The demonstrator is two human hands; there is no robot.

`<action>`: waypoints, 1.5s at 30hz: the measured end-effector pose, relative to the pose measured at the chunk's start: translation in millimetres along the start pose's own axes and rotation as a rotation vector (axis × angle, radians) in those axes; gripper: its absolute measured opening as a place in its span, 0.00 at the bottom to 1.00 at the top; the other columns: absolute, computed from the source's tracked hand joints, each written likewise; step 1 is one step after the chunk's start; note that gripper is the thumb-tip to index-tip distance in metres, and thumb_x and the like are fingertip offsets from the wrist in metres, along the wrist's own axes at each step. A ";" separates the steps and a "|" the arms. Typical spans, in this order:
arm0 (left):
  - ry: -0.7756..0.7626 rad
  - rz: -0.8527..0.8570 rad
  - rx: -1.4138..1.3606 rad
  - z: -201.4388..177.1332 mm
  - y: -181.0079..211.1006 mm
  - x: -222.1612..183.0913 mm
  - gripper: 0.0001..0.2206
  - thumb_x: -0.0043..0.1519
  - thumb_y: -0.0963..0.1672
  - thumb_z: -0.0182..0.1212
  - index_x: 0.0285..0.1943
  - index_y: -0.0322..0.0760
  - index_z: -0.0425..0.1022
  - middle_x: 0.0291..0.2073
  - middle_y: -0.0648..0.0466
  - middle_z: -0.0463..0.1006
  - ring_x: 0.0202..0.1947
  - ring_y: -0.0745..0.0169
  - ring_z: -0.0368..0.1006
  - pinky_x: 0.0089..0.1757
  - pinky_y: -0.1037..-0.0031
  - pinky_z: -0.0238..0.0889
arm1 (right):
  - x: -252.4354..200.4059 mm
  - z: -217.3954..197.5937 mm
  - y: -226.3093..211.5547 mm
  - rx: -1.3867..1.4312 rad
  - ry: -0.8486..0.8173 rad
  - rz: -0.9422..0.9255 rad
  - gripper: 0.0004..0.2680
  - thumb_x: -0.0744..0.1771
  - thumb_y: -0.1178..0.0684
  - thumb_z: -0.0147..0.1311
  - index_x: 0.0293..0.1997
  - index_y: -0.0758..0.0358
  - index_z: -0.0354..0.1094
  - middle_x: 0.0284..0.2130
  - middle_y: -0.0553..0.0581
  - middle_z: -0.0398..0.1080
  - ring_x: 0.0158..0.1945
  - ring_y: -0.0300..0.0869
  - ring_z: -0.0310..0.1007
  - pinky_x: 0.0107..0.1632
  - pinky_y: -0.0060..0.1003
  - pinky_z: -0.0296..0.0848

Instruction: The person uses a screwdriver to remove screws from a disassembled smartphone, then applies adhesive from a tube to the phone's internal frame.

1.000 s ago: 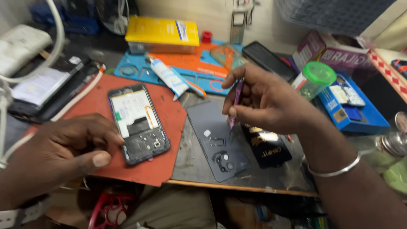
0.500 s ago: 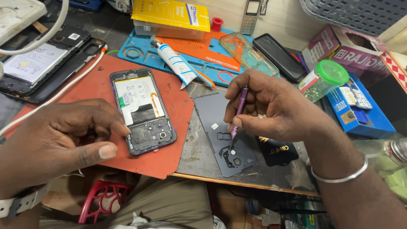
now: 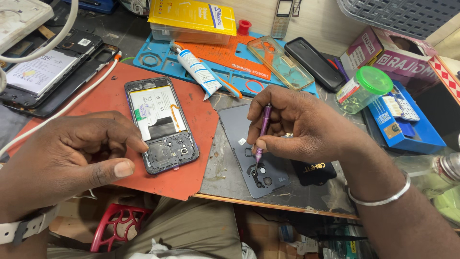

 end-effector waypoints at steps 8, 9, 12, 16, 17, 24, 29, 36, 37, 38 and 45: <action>0.159 -0.228 0.123 10.1 22.4 18.0 0.15 0.54 0.45 0.73 0.49 0.38 0.82 0.27 0.55 0.81 0.28 0.70 0.70 0.30 0.75 0.67 | 5.7 -7.2 -3.0 0.112 0.136 -0.141 0.13 0.66 0.61 0.60 0.53 0.68 0.60 0.39 0.61 0.78 0.43 0.38 0.80 0.47 0.33 0.82; 0.168 -0.229 0.042 16.5 28.3 21.9 0.16 0.52 0.45 0.72 0.49 0.38 0.82 0.26 0.56 0.81 0.27 0.72 0.73 0.30 0.76 0.68 | 9.7 -5.1 -6.0 0.135 0.175 -0.147 0.12 0.67 0.61 0.59 0.52 0.68 0.60 0.39 0.61 0.77 0.43 0.39 0.80 0.47 0.34 0.82; 0.207 -0.201 0.040 24.4 45.3 25.2 0.15 0.50 0.44 0.72 0.46 0.37 0.83 0.24 0.58 0.83 0.25 0.73 0.77 0.31 0.78 0.70 | 27.2 6.8 -20.5 0.162 0.265 -0.170 0.11 0.67 0.61 0.59 0.51 0.68 0.59 0.39 0.61 0.75 0.43 0.39 0.79 0.48 0.37 0.83; 0.266 -0.079 0.116 22.7 57.6 21.8 0.11 0.49 0.43 0.73 0.39 0.35 0.84 0.23 0.58 0.81 0.25 0.74 0.76 0.30 0.78 0.71 | 50.1 22.7 -32.3 0.240 0.282 -0.200 0.12 0.67 0.61 0.58 0.51 0.67 0.57 0.39 0.61 0.74 0.42 0.41 0.79 0.48 0.38 0.84; 0.286 -0.090 0.153 24.5 57.3 20.3 0.12 0.48 0.44 0.74 0.39 0.36 0.84 0.22 0.58 0.82 0.24 0.73 0.76 0.29 0.78 0.70 | 54.9 24.9 -33.0 0.309 0.273 -0.222 0.12 0.67 0.61 0.59 0.51 0.66 0.56 0.39 0.61 0.74 0.42 0.41 0.79 0.48 0.38 0.84; 0.367 -0.094 0.189 19.6 61.7 20.3 0.15 0.48 0.46 0.74 0.41 0.37 0.83 0.24 0.55 0.83 0.23 0.67 0.77 0.29 0.75 0.70 | 73.0 34.0 -16.6 0.413 0.367 -0.267 0.12 0.67 0.62 0.58 0.51 0.66 0.56 0.41 0.63 0.75 0.43 0.43 0.80 0.48 0.40 0.83; 0.442 -0.021 0.196 24.8 64.5 27.5 0.12 0.48 0.44 0.72 0.37 0.34 0.81 0.27 0.52 0.82 0.27 0.63 0.80 0.32 0.73 0.72 | 73.4 34.4 -0.6 0.426 0.394 -0.240 0.12 0.68 0.62 0.57 0.53 0.67 0.57 0.42 0.66 0.75 0.44 0.43 0.80 0.50 0.42 0.84; 0.456 0.069 0.231 30.3 66.0 27.1 0.07 0.54 0.44 0.68 0.36 0.36 0.82 0.29 0.52 0.83 0.29 0.62 0.81 0.34 0.72 0.72 | 73.3 40.8 1.1 0.377 0.397 -0.202 0.11 0.67 0.63 0.57 0.52 0.67 0.57 0.42 0.65 0.75 0.45 0.43 0.80 0.50 0.39 0.84; 0.445 0.068 0.243 31.0 66.1 26.7 0.06 0.55 0.44 0.67 0.36 0.37 0.83 0.28 0.52 0.83 0.28 0.62 0.81 0.34 0.71 0.71 | 73.2 42.1 0.2 0.378 0.388 -0.204 0.11 0.68 0.63 0.56 0.52 0.68 0.57 0.42 0.65 0.75 0.45 0.43 0.80 0.51 0.39 0.84; 0.452 0.064 0.266 30.8 66.4 26.9 0.06 0.55 0.44 0.68 0.35 0.36 0.83 0.28 0.52 0.82 0.28 0.61 0.80 0.34 0.71 0.71 | 73.0 42.6 -1.2 0.375 0.381 -0.210 0.11 0.68 0.63 0.56 0.52 0.68 0.57 0.43 0.65 0.75 0.45 0.42 0.80 0.51 0.39 0.84; 0.529 0.046 0.252 31.8 68.0 25.8 0.07 0.56 0.45 0.68 0.34 0.35 0.82 0.27 0.52 0.83 0.26 0.62 0.80 0.32 0.71 0.70 | 66.0 44.7 -11.6 0.358 0.429 -0.289 0.11 0.68 0.63 0.57 0.52 0.68 0.56 0.43 0.65 0.74 0.46 0.40 0.79 0.51 0.36 0.83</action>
Point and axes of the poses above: each hand's wrist, its own x-axis towards the middle knuckle, its own z-axis out of the palm, y = z × x, the point moved 5 cm from there along x, towards the middle knuckle
